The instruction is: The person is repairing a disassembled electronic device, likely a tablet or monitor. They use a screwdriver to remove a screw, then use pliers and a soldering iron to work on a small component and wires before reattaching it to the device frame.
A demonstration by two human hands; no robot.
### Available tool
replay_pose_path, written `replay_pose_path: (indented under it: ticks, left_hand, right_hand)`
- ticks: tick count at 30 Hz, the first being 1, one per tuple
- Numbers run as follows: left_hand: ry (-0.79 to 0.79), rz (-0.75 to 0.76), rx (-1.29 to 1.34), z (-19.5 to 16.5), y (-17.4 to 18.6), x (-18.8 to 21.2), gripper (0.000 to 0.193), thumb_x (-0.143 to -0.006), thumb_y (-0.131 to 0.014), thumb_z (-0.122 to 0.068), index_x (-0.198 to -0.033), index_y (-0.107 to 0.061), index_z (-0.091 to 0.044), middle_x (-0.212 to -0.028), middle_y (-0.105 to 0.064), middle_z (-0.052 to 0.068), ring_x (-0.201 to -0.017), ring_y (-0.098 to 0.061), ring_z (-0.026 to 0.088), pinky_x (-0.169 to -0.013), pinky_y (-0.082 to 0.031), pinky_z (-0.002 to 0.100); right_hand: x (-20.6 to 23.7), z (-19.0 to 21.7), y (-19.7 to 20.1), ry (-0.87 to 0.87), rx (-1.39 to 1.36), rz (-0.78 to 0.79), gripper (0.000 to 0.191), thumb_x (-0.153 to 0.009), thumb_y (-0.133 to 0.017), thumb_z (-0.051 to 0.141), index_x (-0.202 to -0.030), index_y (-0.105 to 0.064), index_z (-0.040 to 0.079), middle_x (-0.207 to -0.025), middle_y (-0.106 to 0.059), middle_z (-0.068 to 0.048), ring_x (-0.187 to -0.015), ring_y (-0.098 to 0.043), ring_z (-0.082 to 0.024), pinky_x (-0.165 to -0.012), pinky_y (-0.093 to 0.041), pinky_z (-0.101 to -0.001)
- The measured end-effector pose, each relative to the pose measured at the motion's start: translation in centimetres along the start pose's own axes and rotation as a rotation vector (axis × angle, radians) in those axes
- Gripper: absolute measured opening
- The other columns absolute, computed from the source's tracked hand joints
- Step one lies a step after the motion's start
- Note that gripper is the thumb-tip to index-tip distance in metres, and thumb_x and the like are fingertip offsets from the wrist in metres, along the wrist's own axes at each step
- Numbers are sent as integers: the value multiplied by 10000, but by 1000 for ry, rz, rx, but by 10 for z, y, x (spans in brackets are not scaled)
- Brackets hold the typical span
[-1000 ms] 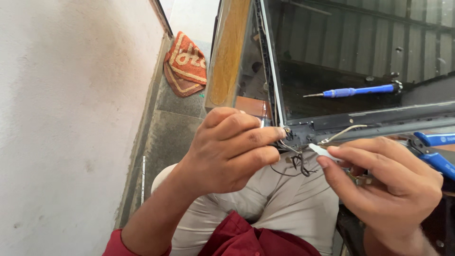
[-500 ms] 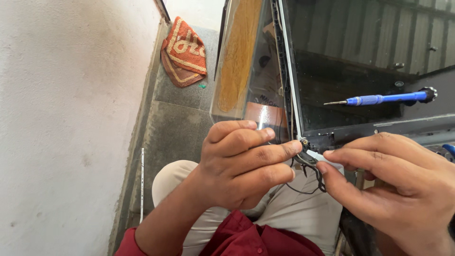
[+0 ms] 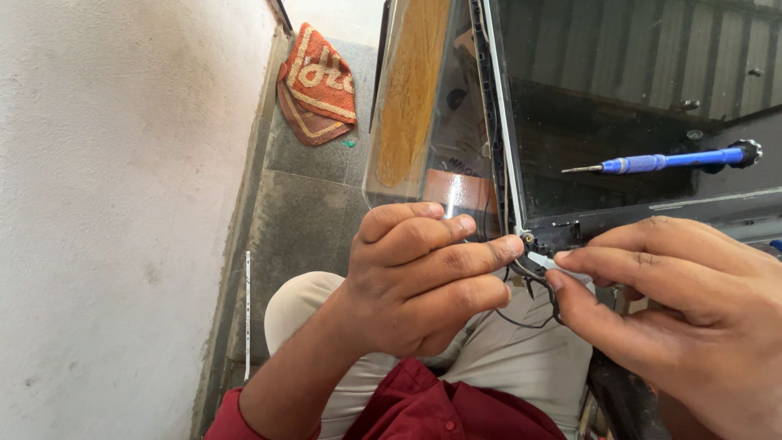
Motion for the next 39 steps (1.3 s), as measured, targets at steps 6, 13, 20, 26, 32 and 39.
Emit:
replay_pose_path:
  ticks: [6, 13, 20, 26, 32, 39]
  left_hand:
    - [1, -2, 5, 0, 0, 1, 98, -1045, -628, -243, -1000, -706, -206, -1227, -745, -41, -1067, -631, 154, -1064, -435, 348]
    - [12, -12, 15, 0, -2, 1, 99, -1047, -630, -246, -992, -702, -206, -1212, -748, -49, -1063, -633, 150, -1061, -440, 344]
    - [7, -4, 8, 0, -1, 1, 78, -1045, -649, -247, -1003, -699, -204, -1216, -743, -46, -1061, -632, 148, -1061, -437, 348]
    - [7, -9, -2, -2, -1, 0, 69, -1045, -663, -252, -1001, -698, -211, -1207, -744, -48, -1051, -630, 144, -1054, -436, 345]
    - [11, -11, -11, -3, 0, -1, 77, -1044, -690, -265, -993, -694, -208, -1198, -747, -46, -1043, -633, 145, -1041, -445, 338]
    - [22, -8, -22, -7, 0, -4, 87, -1032, -707, -272, -979, -693, -204, -1189, -747, -48, -1050, -643, 146, -1042, -448, 346]
  right_hand:
    - [2, -3, -1, 0, -27, 23, 197, -733, -847, 93, -904, -759, 52, -896, -735, -41, -734, -653, -102, -590, -492, -220]
    - [4, -12, -3, -142, -67, 4, 264, -686, -872, 94, -919, -766, 31, -864, -730, -52, -693, -640, -98, -562, -509, -214]
    - [1, -5, -1, -109, -22, -8, 240, -675, -884, 101, -884, -778, 45, -852, -731, -41, -643, -623, -90, -532, -465, -213]
    - [-2, 4, 1, -57, -16, -4, 225, -694, -876, 107, -882, -771, 41, -871, -728, -49, -660, -636, -85, -538, -476, -208]
    - [0, 2, 3, -57, -77, -1, 239, -702, -868, 109, -907, -766, 39, -870, -723, -47, -700, -649, -87, -567, -485, -203]
    - [9, -9, 12, -74, -100, -53, 276, -718, -859, 31, -958, -738, -30, -880, -718, -91, -714, -663, -121, -589, -535, -210]
Point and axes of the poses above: each hand's wrist, its own x-axis away from the middle knuckle, its own y-axis out of the back of the hand, z = x × y, the point moved 6 cm from there along -x, towards the middle knuckle
